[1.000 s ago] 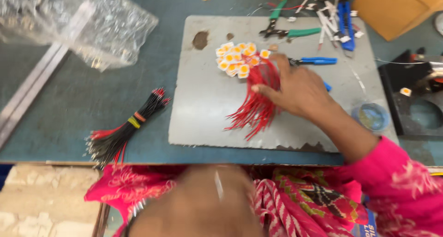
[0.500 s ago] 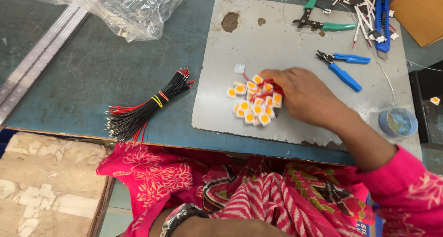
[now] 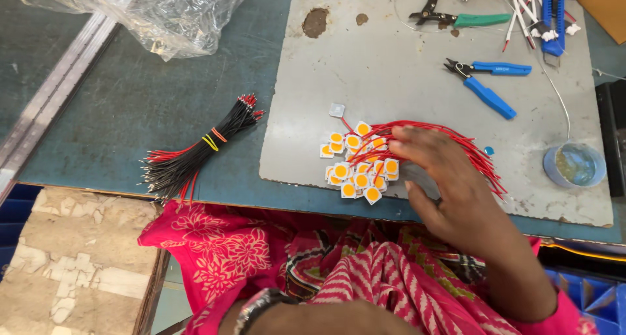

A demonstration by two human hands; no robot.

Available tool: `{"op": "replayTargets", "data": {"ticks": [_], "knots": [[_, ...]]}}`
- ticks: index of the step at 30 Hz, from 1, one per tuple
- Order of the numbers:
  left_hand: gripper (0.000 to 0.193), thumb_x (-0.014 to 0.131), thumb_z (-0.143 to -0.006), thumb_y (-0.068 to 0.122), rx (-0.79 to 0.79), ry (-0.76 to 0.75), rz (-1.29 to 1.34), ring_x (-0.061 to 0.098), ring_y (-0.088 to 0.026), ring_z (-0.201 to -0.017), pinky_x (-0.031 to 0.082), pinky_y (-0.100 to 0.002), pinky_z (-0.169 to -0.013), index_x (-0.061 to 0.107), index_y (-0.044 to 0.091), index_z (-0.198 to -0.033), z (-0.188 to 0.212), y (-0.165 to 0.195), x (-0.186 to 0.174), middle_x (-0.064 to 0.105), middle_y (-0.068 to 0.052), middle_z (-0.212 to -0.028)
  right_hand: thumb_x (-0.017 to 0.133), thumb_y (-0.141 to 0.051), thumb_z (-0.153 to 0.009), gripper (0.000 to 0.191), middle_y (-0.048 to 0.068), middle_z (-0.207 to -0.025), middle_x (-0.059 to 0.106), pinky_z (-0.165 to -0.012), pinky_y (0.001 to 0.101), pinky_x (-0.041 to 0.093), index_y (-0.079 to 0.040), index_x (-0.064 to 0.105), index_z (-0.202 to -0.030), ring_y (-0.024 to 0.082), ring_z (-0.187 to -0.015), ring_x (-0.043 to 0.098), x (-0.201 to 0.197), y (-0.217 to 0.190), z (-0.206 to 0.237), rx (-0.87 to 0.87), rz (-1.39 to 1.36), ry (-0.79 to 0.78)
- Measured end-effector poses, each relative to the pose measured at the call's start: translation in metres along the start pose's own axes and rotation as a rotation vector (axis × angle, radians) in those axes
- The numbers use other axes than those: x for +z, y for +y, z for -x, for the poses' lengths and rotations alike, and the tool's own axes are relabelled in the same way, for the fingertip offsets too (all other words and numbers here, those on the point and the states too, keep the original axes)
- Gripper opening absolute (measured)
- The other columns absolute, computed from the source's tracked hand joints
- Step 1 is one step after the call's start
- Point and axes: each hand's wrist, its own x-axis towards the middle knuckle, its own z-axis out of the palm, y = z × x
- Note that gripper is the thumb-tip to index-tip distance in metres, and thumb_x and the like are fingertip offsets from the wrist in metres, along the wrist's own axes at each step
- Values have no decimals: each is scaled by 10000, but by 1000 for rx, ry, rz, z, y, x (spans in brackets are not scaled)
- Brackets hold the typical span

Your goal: The person solders red and black wires onto small LED COB chips on a workbench, using a soldering iron and flux, then gathers the finished wired LEDs into a bundle and strips wire ends with pliers, repeating the soldering cycle for more chips.

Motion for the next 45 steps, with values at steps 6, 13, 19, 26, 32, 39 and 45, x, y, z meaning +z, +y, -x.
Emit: {"op": "replayTargets", "data": {"ticks": [6, 13, 19, 26, 32, 39, 45], "knots": [[384, 744, -999, 298, -197, 838, -1209, 627, -382, -1135, 461, -494, -1006, 671, 10, -1243, 49, -7, -111, 680, -176, -1234, 639, 27, -828, 424, 122, -1343, 653, -1080, 415, 472, -80, 627, -1238, 308, -1280, 629, -1, -9, 28, 28, -130, 81], [372, 835, -825, 373, -418, 770, -1651, 675, -363, -1210, 440, -588, -1032, 690, 79, -1000, 93, -70, -192, 728, -166, -1253, 648, 67, -813, 404, 101, -1271, 696, -929, 368, 555, -76, 694, -1188, 266, -1172, 681, 30, -20, 22, -54, -350, -93], [483, 836, -889, 224, -352, 1355, -696, 709, -168, -661, 553, -360, -572, 526, -9, -1176, 102, -42, -139, 694, -38, -848, 632, 79, -802, 388, 103, -1256, 706, -880, 342, 579, -78, 698, -1151, 266, -1146, 713, 40, -21, 23, -122, -449, -92], [641, 394, -1086, 535, -2, 1223, 517, 611, -190, -758, 514, -324, -706, 507, -15, -1396, 83, -47, -71, 637, -103, -898, 670, 52, -853, 244, 89, -1143, 759, -767, 293, 593, -59, 734, -1061, 204, -971, 755, 65, -38, 12, -64, -590, -80], [575, 344, -1123, 418, -77, 1187, 778, 630, -176, -960, 513, -339, -877, 486, -2, -1489, 46, -74, -52, 676, -95, -1063, 694, 19, -897, 175, 78, -984, 765, -767, 295, 570, -26, 741, -1060, 170, -867, 743, 76, -42, -24, 4, -558, 35], [429, 382, -1121, 297, 15, 1282, 801, 578, -191, -1271, 422, -387, -1148, 529, -28, -1359, 31, -78, -50, 633, -102, -1325, 810, -95, -848, 260, 78, -926, 744, -661, 276, 572, -27, 736, -1088, 141, -729, 731, 86, -49, -58, 74, -525, 53], [459, 370, -1086, 320, 6, 1283, 811, 589, -204, -1278, 420, -374, -1139, 561, -30, -1312, 24, -75, -44, 638, -128, -1335, 823, -122, -824, 321, 83, -924, 740, -622, 277, 584, -31, 726, -1117, 144, -721, 742, 87, -51, -63, 143, -483, 38]]}}
